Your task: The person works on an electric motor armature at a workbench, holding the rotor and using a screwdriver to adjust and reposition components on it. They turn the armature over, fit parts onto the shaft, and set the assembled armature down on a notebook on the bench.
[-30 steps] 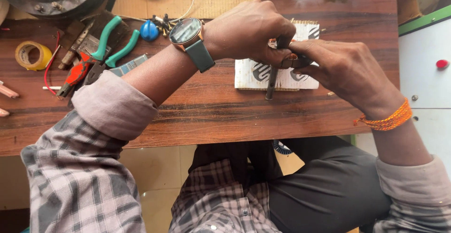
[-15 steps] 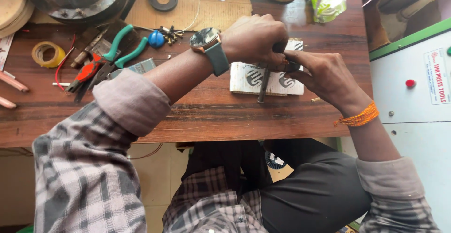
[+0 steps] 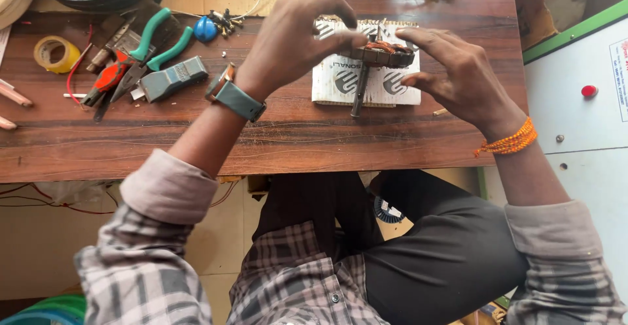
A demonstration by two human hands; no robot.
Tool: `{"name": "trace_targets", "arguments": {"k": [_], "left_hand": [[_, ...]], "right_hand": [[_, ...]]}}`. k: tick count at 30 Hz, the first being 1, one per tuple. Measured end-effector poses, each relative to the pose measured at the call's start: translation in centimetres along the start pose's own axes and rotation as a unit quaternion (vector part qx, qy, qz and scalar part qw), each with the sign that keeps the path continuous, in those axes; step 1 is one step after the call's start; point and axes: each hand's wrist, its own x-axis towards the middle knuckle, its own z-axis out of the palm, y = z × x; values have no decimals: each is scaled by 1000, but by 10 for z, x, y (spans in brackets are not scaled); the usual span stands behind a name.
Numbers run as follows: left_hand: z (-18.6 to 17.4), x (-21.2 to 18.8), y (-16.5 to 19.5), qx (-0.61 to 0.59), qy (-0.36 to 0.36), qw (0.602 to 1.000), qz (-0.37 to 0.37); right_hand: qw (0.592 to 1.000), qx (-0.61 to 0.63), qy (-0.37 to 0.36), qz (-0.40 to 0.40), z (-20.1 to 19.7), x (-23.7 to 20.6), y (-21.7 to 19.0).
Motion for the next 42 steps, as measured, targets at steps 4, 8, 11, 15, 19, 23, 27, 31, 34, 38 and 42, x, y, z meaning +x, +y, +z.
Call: {"name": "trace_targets", "arguments": {"k": [4, 8, 11, 15, 19, 23, 27, 31, 34, 38, 42], "left_hand": [[23, -6, -1, 32, 7, 986, 162], [55, -2, -18, -100, -93, 986, 91], [67, -2, -40, -186, -70, 979, 52], [76, 9, -59, -187, -9, 982, 5], [75, 26, -72, -197, 44, 979, 5], [78, 36, -79, -168, 33, 985, -5], [86, 39, -91, -262, 60, 963, 22], [87, 30, -103, -291, 71, 954, 16], [88, 25, -105, -277, 78, 957, 29], [89, 25, -104, -236, 74, 969, 18], [93, 28, -106, -332, 94, 938, -12]], "right_hand": [[999, 28, 20, 39, -6, -6, -3], [997, 32, 17, 73, -6, -8, -4], [995, 46, 11, 88, -3, -5, -1], [991, 78, 18, 105, 2, 2, 6], [982, 118, 40, 139, 7, 14, 11], [965, 151, 61, 205, 13, 28, 16], [967, 127, 66, 212, 17, 40, 19], [970, 110, 56, 208, 20, 54, 18], [976, 75, 45, 200, 18, 66, 17], [973, 94, 46, 204, 13, 80, 18], [967, 113, 56, 222, 8, 77, 27]]}}
